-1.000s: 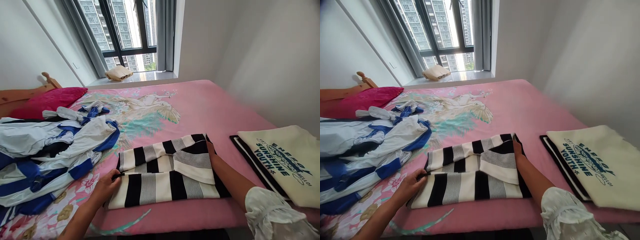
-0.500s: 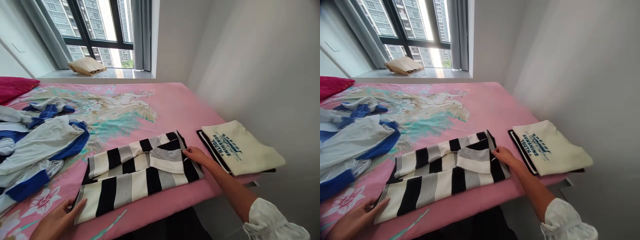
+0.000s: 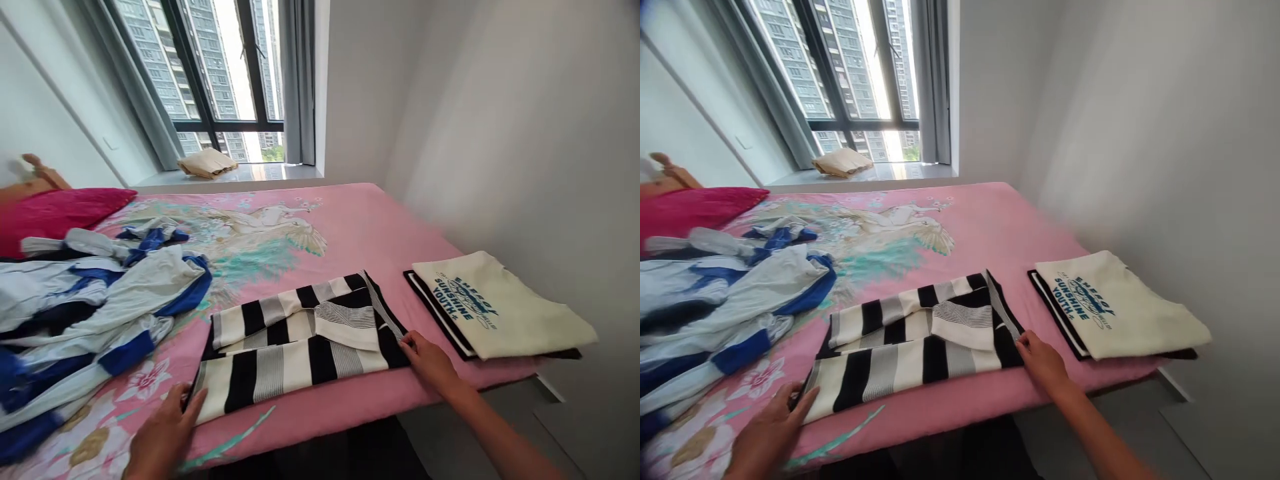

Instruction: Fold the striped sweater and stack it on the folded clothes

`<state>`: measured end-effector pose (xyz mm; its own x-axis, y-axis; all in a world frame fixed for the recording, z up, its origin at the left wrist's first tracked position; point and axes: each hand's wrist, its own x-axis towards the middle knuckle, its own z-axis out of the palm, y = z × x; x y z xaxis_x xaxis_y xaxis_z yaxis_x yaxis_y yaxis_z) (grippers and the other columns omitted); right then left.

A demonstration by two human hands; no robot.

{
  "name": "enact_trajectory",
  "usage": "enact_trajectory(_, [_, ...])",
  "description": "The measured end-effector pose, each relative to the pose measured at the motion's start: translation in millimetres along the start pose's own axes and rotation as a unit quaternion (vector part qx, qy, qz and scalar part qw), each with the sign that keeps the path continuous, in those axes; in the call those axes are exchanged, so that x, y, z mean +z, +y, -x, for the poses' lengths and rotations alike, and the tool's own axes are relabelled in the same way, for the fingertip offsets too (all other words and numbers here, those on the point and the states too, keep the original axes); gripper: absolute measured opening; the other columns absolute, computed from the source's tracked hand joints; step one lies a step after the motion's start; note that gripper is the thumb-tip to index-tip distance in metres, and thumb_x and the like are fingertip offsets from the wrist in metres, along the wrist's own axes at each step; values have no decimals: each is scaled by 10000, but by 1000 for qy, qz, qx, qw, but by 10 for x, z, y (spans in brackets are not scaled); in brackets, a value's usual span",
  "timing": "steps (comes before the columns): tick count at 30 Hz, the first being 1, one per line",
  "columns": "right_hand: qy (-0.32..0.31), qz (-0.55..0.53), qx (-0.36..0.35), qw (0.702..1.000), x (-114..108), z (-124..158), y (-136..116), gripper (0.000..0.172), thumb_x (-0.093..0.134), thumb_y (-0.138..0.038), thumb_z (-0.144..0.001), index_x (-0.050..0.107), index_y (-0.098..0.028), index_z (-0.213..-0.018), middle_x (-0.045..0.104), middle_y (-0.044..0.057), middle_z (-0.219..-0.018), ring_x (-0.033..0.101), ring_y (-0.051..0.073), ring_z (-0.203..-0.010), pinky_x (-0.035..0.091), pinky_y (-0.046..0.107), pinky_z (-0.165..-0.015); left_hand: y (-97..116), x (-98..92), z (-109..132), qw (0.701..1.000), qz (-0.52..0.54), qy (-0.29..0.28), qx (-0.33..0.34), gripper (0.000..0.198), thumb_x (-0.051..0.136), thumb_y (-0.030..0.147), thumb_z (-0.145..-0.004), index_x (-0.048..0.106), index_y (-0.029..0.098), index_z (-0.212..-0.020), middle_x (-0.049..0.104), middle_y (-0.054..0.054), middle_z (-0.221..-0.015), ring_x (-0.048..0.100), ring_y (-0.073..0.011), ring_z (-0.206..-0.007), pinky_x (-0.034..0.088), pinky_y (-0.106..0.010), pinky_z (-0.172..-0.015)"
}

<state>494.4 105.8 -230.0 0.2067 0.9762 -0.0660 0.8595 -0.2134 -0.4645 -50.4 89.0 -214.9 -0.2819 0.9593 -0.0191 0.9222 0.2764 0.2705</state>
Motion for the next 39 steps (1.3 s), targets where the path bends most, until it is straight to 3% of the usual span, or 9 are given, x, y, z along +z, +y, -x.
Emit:
enact_trajectory(5, [121,25,-142,982,100,11,-92,284,447,-383,-851,532,-205,-1056,603,82,-1063,564,248,-1011,445,383,-846,71,37,48,985,-24,124,118,453,423,437,-860,520,137,-1185,633,-144,-1155,580,-267,-1088,427,-404,-969])
enact_trajectory(7, [116,11,-225,967,116,20,-277,288,461,-321,-848,516,-216,-1111,582,79,-1121,526,238,-1089,422,394,-934,162,55,41,974,-26,129,187,368,416,379,-888,573,195,-1165,623,-104,-1219,545,-251,-1156,399,-405,-999])
enact_trajectory(14, [32,52,-357,932,390,103,-959,409,501,-144,-747,520,-222,-1148,569,86,-1137,538,244,-1067,460,399,-885,592,19,-332,965,-11,84,248,281,441,287,-893,648,227,-1073,649,-75,-1199,532,-261,-1184,394,-442,-983])
enact_trajectory(19, [67,97,-340,933,627,-6,-1012,406,411,-25,-728,553,-206,-1062,607,87,-1054,572,230,-969,477,377,-805,1093,113,-445,944,45,-9,326,302,389,241,-903,652,215,-1048,673,-74,-1141,585,-211,-1112,436,-387,-986])
enact_trajectory(25, [85,53,-324,941,593,-179,-1010,292,377,-85,-835,554,-209,-1031,621,68,-950,596,213,-883,508,371,-774,1926,514,-318,883,63,-136,445,457,366,195,-888,442,159,-1337,458,-114,-1423,373,-247,-1341,295,-456,-1130])
enact_trajectory(29, [88,5,-305,948,424,-203,-1016,258,365,-174,-882,543,-238,-1057,627,60,-976,617,205,-894,530,356,-756,2294,672,-476,896,75,-115,423,460,444,330,-876,457,199,-1317,506,-108,-1367,395,-261,-1313,281,-462,-1127])
enact_trajectory(32, [77,-11,-312,947,326,-192,-999,245,365,-209,-890,554,-251,-1040,636,52,-984,629,193,-893,543,334,-750,2363,740,-645,927,61,-105,355,417,382,385,-899,561,173,-1210,615,-165,-1196,528,-310,-1169,393,-504,-1015])
enact_trajectory(36, [25,-8,-319,948,292,-167,-959,242,375,-243,-897,578,-257,-1030,653,48,-977,644,183,-876,554,311,-744,2177,766,-833,950,39,-124,283,422,337,368,-915,596,191,-1198,651,-196,-1126,620,-331,-1021,491,-500,-846])
enact_trajectory(39, [-50,1,-321,946,285,-149,-952,213,416,-320,-911,607,-275,-993,662,40,-942,650,181,-831,558,292,-698,1914,692,-938,967,27,-130,217,481,325,473,-907,628,204,-1166,677,-165,-1105,631,-324,-1015,484,-481,-874])
